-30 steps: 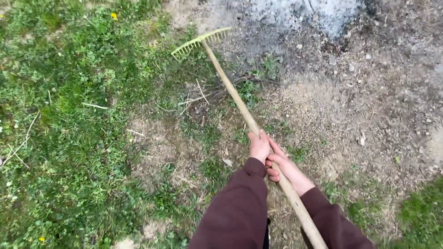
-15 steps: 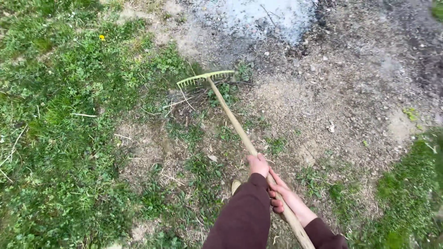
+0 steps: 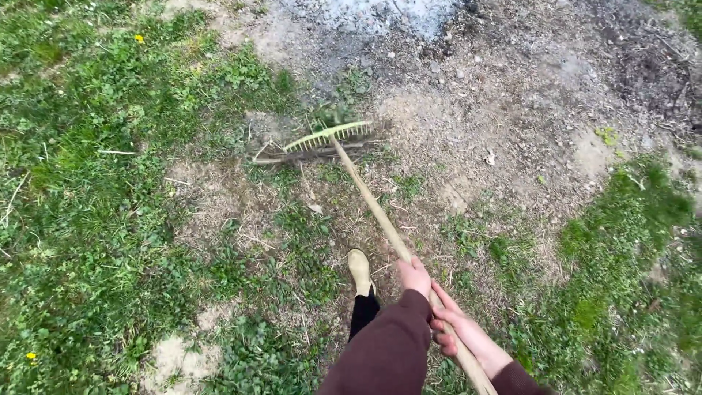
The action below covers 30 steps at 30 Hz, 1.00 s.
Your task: Raking dry grass and twigs into a pile in a backyard
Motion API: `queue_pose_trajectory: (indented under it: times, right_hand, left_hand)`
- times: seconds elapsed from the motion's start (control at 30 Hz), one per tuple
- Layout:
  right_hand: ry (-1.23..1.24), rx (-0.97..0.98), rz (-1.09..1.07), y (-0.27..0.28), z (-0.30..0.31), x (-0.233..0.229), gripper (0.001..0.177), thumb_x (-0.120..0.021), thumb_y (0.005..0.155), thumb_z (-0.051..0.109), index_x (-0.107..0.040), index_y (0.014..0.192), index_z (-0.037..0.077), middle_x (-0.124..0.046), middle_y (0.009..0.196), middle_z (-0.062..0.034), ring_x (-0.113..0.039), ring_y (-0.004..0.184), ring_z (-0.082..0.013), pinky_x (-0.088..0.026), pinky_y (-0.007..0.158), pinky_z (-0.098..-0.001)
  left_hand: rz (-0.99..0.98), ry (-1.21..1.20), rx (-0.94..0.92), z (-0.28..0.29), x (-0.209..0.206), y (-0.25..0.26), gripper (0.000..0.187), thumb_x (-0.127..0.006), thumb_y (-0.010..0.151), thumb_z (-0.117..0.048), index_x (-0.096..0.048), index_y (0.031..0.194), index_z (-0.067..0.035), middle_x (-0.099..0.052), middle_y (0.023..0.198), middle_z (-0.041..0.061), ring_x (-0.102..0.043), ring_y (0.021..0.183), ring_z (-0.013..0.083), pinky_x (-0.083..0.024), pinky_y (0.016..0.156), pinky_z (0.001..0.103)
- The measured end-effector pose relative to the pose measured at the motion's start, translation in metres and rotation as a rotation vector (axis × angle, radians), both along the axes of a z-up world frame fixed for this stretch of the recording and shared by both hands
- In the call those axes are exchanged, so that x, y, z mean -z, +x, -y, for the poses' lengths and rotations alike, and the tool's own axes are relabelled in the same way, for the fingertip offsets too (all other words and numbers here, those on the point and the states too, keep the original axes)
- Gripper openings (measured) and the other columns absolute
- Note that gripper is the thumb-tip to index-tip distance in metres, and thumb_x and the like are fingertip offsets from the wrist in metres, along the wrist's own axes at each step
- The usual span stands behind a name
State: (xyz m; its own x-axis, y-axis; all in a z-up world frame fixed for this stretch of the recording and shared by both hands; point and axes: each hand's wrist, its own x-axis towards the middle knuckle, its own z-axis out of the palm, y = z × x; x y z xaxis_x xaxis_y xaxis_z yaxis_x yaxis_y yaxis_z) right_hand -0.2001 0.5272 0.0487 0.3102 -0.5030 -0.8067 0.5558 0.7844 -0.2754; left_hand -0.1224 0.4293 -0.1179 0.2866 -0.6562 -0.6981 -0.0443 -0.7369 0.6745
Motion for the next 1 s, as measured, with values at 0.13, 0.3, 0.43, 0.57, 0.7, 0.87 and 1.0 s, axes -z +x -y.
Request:
queue_pose_trajectory:
  times: [0.13,0.3,0.43,0.57,0.7,0.87,1.0]
  right_hand:
    - [0.125,-0.037,-0.156,-0.027,-0.051,-0.034,0.076,-0.055,0.098,0.005,-0.043,0.159,0.049,-0.040,0.065,-0.0083,-0.034,0.036,-0.0136,-0.023,0.027,-0.0256]
    - [0.005,-0.085,-0.179,-0.034,-0.039,-0.067,0.093,-0.052,0.091,-0.009,-0.038,0.161,0.051,-0.039,0.066,-0.0138,-0.034,0.033,-0.0159,-0.028,0.023,-0.0276]
    - [-0.053,-0.060,-0.152,-0.025,-0.002,-0.071,0.090,-0.052,0.094,-0.006,-0.034,0.163,0.050,-0.041,0.063,-0.0106,-0.039,0.032,-0.0126,-0.036,0.022,-0.0267]
    - [-0.104,-0.046,-0.119,-0.014,0.059,-0.068,0.088,-0.053,0.092,-0.002,-0.037,0.161,0.050,-0.039,0.061,-0.0085,-0.037,0.032,-0.0109,-0.033,0.022,-0.0258]
    - [-0.160,-0.063,-0.128,-0.004,0.137,-0.057,0.088,-0.054,0.092,0.002,-0.034,0.162,0.050,-0.040,0.061,-0.0060,-0.036,0.033,-0.0084,-0.031,0.023,-0.0236]
    - [-0.165,-0.030,-0.073,0.003,0.245,-0.026,0.081,-0.055,0.093,0.012,-0.034,0.162,0.049,-0.043,0.062,-0.0023,-0.037,0.034,-0.0071,-0.030,0.023,-0.0211]
    - [-0.109,0.034,-0.018,0.013,0.323,0.005,0.073,-0.054,0.096,0.022,-0.036,0.159,0.054,-0.040,0.065,-0.0011,-0.035,0.035,-0.0059,-0.028,0.025,-0.0186]
  left_hand:
    - [-0.143,0.060,-0.110,-0.069,-0.022,-0.039,0.032,-0.040,0.108,-0.040,-0.047,0.113,-0.009,-0.063,0.083,0.011,-0.061,0.068,0.0258,-0.051,0.067,0.045]
    - [-0.373,0.080,-0.277,-0.052,-0.109,-0.042,0.032,-0.040,0.109,-0.036,-0.043,0.124,-0.008,-0.053,0.086,0.013,-0.061,0.053,0.0233,-0.064,0.046,0.037]
    - [-0.492,0.082,-0.295,-0.008,-0.147,-0.025,0.033,-0.038,0.111,-0.038,-0.040,0.130,-0.011,-0.049,0.093,0.012,-0.058,0.053,0.0206,-0.063,0.048,0.034]
    - [-0.477,-0.033,-0.318,0.057,-0.104,-0.026,0.031,-0.042,0.109,-0.036,-0.036,0.120,-0.008,-0.044,0.088,0.012,-0.057,0.049,0.0211,-0.066,0.049,0.038]
    - [-0.479,-0.073,-0.304,0.138,-0.094,-0.018,0.028,-0.044,0.109,-0.035,-0.040,0.118,-0.009,-0.046,0.085,0.011,-0.057,0.049,0.0209,-0.060,0.045,0.036]
    - [-0.305,-0.083,-0.219,0.240,-0.070,-0.011,0.022,-0.050,0.105,-0.023,-0.046,0.119,-0.007,-0.056,0.101,0.009,-0.066,0.072,0.0147,-0.060,0.056,0.029]
    - [-0.411,-0.044,-0.145,0.302,-0.072,0.002,0.020,-0.042,0.106,-0.026,-0.040,0.121,-0.013,-0.072,0.096,0.013,-0.070,0.082,0.0203,-0.058,0.072,0.038]
